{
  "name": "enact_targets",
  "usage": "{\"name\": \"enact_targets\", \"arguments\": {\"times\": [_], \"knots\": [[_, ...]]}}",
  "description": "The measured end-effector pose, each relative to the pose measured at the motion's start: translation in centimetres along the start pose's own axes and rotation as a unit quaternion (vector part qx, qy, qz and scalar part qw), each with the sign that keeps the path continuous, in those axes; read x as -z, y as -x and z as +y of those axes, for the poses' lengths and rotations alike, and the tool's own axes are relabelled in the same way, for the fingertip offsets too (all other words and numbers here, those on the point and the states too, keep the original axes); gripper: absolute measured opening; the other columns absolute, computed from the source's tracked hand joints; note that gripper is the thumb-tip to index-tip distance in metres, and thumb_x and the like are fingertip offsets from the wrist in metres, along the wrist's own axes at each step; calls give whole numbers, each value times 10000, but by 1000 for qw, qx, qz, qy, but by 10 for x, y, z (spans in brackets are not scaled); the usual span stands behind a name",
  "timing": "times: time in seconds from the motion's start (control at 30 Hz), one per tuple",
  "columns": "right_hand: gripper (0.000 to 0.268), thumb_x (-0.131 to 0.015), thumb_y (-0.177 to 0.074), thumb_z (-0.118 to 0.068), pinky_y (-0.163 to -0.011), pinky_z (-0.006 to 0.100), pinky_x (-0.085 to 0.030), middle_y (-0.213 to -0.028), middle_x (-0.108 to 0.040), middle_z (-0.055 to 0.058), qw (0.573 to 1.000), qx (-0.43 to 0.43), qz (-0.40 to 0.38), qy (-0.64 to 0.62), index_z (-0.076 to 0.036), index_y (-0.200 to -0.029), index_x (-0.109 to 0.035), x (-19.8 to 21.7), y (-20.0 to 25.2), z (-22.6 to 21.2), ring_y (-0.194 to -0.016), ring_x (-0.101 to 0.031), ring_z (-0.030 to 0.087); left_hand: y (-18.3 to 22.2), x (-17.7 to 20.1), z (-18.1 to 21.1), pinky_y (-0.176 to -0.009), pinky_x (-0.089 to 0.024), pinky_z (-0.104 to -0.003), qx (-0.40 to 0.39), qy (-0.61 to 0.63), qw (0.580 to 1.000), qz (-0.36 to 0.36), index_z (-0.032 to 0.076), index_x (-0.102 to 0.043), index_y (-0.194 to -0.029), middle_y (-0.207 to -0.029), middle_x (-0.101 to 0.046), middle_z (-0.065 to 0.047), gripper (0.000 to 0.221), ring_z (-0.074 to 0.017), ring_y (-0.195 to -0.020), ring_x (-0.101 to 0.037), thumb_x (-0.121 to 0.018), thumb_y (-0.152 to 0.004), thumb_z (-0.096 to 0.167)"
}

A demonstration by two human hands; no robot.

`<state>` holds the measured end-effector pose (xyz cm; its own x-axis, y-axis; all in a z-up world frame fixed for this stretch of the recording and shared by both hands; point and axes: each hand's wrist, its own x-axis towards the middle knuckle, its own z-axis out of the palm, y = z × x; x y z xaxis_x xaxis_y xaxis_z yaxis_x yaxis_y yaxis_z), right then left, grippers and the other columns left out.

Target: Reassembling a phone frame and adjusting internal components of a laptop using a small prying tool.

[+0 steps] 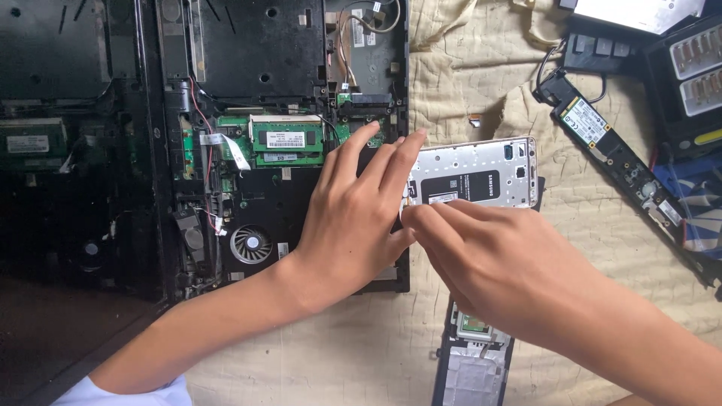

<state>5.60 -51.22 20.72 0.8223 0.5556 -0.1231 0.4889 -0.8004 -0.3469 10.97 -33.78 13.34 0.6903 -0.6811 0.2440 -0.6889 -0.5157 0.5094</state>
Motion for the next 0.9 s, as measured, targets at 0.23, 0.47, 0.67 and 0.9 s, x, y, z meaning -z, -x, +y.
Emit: {"name": "enact_targets", "arguments": {"times": [0.23,0.47,0.67,0.9], "knots": [[151,-686,-976,-174,-300,333,-419,-565,-670,32,998,-47,38,-33,-47,-953,-608,-2,0,6,-312,-567,158,1,-3,-2,-1166,-381,-560,5,-11,1000,-27,-12,-357,-1521,-1292,-648,-177,1039,-412,-1388,-456,-884,-671,268],[141,-678,-891,-74,-468,312,-569,-792,-648,78,1000,20,-11,-10,-13,-988,-596,0,-2,11,-644,-679,193,0,1,0,-1141,-407,-543,-5,2,1000,-9,-28,-391,-1491,-1298,-645,-186,989,-416,-1363,-480,-876,-661,203],[175,-672,-971,-195,-361,353,-505,-777,-648,68,1000,-4,10,8,-44,-993,-587,4,-5,6,-596,-686,201,-3,3,1,-1123,-415,-536,-5,8,1000,0,-27,-413,-1477,-1290,-647,-184,920,-416,-1348,-493,-830,-675,147],[155,-658,-906,-85,-415,348,-523,-776,-658,62,1000,24,-2,6,-24,-1005,-556,5,-5,7,-626,-683,198,-1,2,1,-1116,-429,-533,-1,16,1000,6,-22,-420,-1471,-1295,-652,-180,837,-414,-1337,-504,-766,-723,122]]}}
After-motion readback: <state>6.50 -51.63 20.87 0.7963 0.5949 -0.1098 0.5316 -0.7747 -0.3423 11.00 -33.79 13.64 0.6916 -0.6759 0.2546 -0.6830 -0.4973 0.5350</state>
